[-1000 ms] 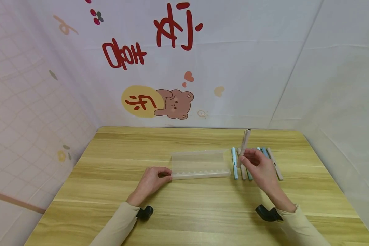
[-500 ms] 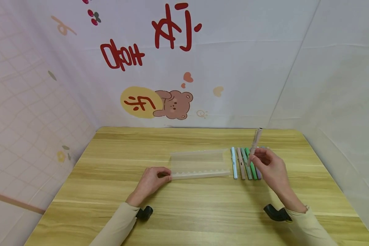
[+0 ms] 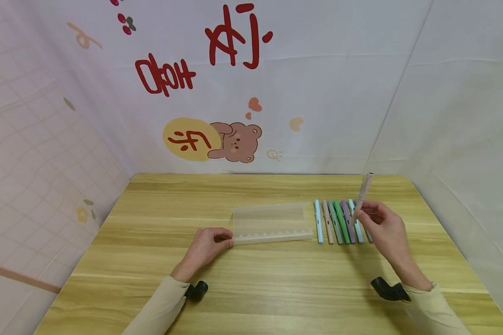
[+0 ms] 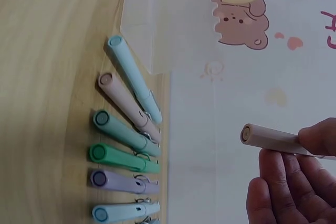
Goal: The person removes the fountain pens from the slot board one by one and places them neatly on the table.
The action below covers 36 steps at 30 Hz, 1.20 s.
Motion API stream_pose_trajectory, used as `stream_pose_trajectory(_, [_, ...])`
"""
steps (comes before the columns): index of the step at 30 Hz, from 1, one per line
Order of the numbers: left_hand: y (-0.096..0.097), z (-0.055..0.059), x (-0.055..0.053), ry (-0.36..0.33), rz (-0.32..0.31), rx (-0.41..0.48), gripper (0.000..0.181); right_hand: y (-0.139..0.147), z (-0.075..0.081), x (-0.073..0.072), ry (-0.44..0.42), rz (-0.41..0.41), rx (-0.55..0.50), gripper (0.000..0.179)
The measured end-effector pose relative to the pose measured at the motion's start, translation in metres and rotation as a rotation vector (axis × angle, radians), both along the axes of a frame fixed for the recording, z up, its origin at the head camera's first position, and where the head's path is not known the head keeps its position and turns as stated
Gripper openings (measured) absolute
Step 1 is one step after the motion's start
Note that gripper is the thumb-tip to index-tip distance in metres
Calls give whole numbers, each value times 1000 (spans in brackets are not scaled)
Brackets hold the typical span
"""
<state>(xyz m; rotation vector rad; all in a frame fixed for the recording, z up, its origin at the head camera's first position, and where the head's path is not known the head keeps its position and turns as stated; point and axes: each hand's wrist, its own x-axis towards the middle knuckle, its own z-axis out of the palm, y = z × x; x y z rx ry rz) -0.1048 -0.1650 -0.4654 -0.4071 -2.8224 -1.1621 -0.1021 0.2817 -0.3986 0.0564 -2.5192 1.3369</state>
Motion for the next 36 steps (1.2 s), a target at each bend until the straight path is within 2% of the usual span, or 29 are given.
stream_pose_trajectory(5, [-1, -1, 1, -3, -2, 3, 8, 8, -2, 1, 15, -25, 5, 37])
stream_pose_trajectory(17, [-1, -2, 2, -5, 6, 10, 7, 33, -8, -2, -8, -75, -3, 39])
stream_pose_trajectory(25, [0, -1, 3, -1, 16, 10, 7, 46, -10, -4, -22, -103, 32, 40])
stream_pose_trajectory(31, [-1, 0, 2, -11, 6, 11, 8, 54, -11, -3, -37, -100, 25, 41])
stream_pose_trajectory(36, [-2, 1, 1, -10, -9, 15, 8, 62, -13, -4, -45, -65, -35, 43])
